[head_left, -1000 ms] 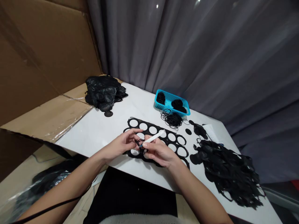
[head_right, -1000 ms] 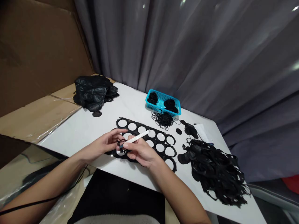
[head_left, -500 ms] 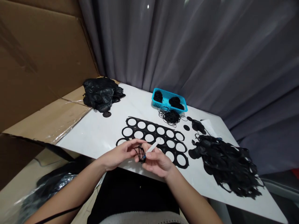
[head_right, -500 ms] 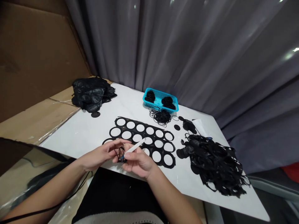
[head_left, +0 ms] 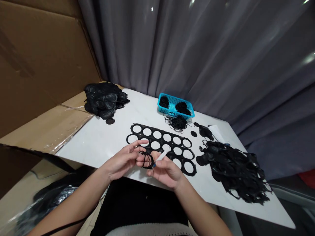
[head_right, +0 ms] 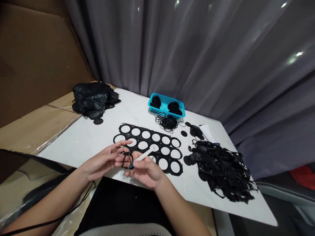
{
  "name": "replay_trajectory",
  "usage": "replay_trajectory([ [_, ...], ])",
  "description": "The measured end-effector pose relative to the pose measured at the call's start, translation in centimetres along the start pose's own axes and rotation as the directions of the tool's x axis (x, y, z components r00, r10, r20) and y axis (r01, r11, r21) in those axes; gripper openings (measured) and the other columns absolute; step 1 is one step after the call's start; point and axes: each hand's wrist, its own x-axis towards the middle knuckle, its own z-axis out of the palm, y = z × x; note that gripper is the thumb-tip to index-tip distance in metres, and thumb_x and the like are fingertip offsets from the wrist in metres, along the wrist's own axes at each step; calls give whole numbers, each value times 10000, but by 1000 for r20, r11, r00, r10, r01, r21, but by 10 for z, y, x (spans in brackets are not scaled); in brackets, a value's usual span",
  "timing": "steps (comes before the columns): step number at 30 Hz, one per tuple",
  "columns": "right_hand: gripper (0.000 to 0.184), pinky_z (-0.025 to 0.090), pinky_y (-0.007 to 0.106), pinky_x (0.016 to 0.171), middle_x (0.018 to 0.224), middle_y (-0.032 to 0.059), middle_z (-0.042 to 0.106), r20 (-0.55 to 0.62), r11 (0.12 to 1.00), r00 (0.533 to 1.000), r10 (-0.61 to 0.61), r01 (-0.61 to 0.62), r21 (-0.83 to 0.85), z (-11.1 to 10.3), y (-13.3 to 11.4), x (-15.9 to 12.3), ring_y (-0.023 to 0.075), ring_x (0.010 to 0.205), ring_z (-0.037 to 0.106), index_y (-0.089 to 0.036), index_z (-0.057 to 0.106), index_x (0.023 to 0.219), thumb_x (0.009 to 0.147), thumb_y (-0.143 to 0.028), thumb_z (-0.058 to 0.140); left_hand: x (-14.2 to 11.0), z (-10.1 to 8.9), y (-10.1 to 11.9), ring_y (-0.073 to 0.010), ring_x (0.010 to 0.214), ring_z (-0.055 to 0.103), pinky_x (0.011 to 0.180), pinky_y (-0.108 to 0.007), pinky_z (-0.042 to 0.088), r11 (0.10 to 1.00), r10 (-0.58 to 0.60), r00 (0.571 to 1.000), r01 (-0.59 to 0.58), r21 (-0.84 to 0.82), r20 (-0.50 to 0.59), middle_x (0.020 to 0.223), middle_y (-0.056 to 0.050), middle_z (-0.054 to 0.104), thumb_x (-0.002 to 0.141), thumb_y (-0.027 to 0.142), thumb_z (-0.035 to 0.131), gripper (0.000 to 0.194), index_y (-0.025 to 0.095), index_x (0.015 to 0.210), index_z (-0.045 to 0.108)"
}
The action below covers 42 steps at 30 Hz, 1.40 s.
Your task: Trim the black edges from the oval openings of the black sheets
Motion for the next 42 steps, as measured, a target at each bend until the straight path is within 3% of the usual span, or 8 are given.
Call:
replay_trajectory([
  [3, 346, 535, 258, 819, 1086, 88, 718, -63, 1000, 998, -14, 14, -1, 3, -1, 0, 209, 1082, 684, -193, 503, 743, 745, -258, 843, 1, -2, 1, -125, 808, 629, 801, -286, 478, 1000, 27, 999, -27, -2, -34, 1040, -36, 650, 782, 178, 774, 540, 210, 1290, 594],
  [10, 318, 533, 256, 857, 1016, 74, 725, -184, 995, 978, -97, 103, 21, 7, 0, 6, 178, 991, 692, -189, 524, 720, 732, -204, 842, 8, -3, -1, -140, 878, 625, 843, -293, 481, 983, 162, 981, -150, 109, -105, 1063, -18, 605, 824, 252, 781, 490, 247, 1280, 601],
  [19, 334, 527, 261, 850, 1003, 42, 679, -228, 983, 957, -180, 186, 2, 10, -3, 6, 181, 1048, 644, -187, 541, 670, 688, -203, 874, 10, 5, 9, -140, 844, 610, 811, -281, 479, 943, 275, 959, -255, 216, -72, 1022, -16, 603, 850, 305, 778, 438, 241, 1255, 624],
  [24, 316, 529, 291, 889, 1092, 56, 671, -210, 980, 958, -195, 196, -18, 10, -2, 4, 193, 1067, 640, -186, 549, 679, 703, -202, 863, 10, 5, 13, -139, 836, 609, 810, -285, 486, 927, 291, 956, -272, 257, -38, 1053, -16, 603, 882, 324, 744, 417, 272, 1277, 619],
  [34, 305, 506, 166, 727, 923, 49, 677, -186, 985, 976, -116, 137, 103, -1, -1, 3, 110, 865, 632, -169, 566, 713, 704, -157, 871, 20, -6, 7, -153, 829, 630, 778, -298, 487, 848, 299, 954, -267, 458, 2, 1019, -21, 617, 873, 386, 738, 406, 243, 1238, 630],
  [38, 320, 507, 158, 693, 923, 35, 678, -226, 970, 971, -78, 127, 209, -6, -4, 3, 97, 824, 622, -185, 545, 748, 714, -126, 857, 24, -12, 7, -155, 752, 631, 704, -294, 497, 784, 333, 941, -243, 571, -56, 895, -19, 653, 827, 431, 769, 372, 191, 1094, 673],
  [42, 317, 516, 179, 704, 951, 21, 704, -302, 950, 942, -149, 221, 219, -13, -9, 5, 105, 844, 641, -204, 541, 785, 728, -152, 848, 19, -13, 12, -190, 781, 668, 644, -292, 524, 770, 377, 918, -236, 592, -124, 862, -24, 662, 814, 482, 769, 412, 184, 1076, 663],
])
